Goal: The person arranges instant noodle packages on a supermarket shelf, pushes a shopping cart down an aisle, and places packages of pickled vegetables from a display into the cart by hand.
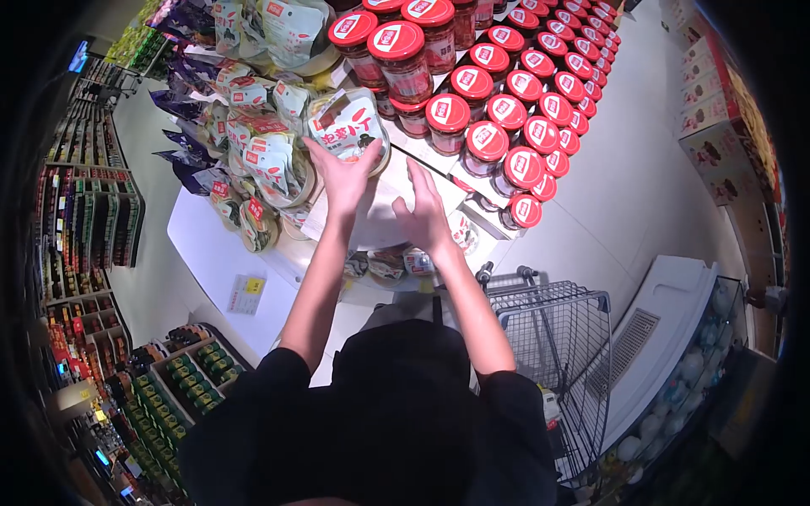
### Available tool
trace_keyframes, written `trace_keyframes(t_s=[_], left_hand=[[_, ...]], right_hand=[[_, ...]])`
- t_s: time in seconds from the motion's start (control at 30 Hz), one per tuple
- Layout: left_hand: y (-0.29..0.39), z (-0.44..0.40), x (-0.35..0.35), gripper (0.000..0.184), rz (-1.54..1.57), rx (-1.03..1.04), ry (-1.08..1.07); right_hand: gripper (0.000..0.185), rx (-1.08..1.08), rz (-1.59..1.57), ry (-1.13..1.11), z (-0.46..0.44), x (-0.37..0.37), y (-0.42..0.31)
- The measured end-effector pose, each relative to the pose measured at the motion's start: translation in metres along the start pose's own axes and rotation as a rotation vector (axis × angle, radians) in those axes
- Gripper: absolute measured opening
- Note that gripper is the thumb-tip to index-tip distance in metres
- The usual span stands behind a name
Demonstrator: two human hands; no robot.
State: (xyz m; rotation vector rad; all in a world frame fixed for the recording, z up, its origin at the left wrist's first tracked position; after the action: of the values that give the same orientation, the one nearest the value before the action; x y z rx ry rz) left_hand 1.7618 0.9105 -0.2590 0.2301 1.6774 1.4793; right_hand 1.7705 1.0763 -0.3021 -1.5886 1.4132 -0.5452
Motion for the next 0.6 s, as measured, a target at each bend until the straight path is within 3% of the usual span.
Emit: trace_keyframes(t_s=[0.07,0.13,0.2,0.27,0.33,0.4,0.47,0.5,0.6], left_hand=[[0.005,-0.006,0.01,0.137,-0.022,0.015,0.13],[0.01,-0.01,0.015,0.14,-0.057,0.034,0.262],[0.016,-0.009,0.02,0.14,-0.102,0.079,0.311],[0.021,-0.007,0.021,0.14,-0.144,0.118,0.356],[0.019,-0.006,0.024,0.139,-0.212,0.171,0.379],[0.018,-0.007,0.024,0.132,-0.233,0.181,0.409],[0.013,-0.01,0.024,0.125,-0.285,0.073,0.351],[0.014,-0.009,0.021,0.116,-0.256,0.144,0.393],[0.009,-0.008,0.015,0.11,-0.211,0.183,0.393]], right_hand=[[0.071,0.02,-0.03,-0.023,-0.014,0.009,0.012],[0.075,0.239,-0.169,-0.037,-0.019,0.017,0.029],[0.078,0.216,-0.188,-0.067,-0.026,0.023,0.032],[0.081,0.113,-0.404,-0.125,-0.031,0.033,0.025],[0.082,0.08,-0.337,-0.08,-0.027,0.036,0.029],[0.083,0.367,-0.762,-0.121,-0.015,0.037,0.034],[0.082,0.293,-0.687,-0.113,-0.014,0.032,0.029],[0.082,0.344,-0.71,-0.165,-0.013,0.03,0.026],[0.081,0.393,-0.719,-0.223,-0.005,0.033,0.026]])
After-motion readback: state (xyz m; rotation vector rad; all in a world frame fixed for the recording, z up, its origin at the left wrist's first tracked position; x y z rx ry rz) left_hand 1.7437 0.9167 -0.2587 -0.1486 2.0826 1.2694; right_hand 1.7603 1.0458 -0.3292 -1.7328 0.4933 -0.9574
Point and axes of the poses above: each hand's wrist, its own z-axis away from the middle knuckle, its own x-axis out of the palm, y = z × x, the point moved 4 cm from there along -z, towards the middle knuckle, and after that the axes turned 12 degrees about -x, right-handed, at the moved point
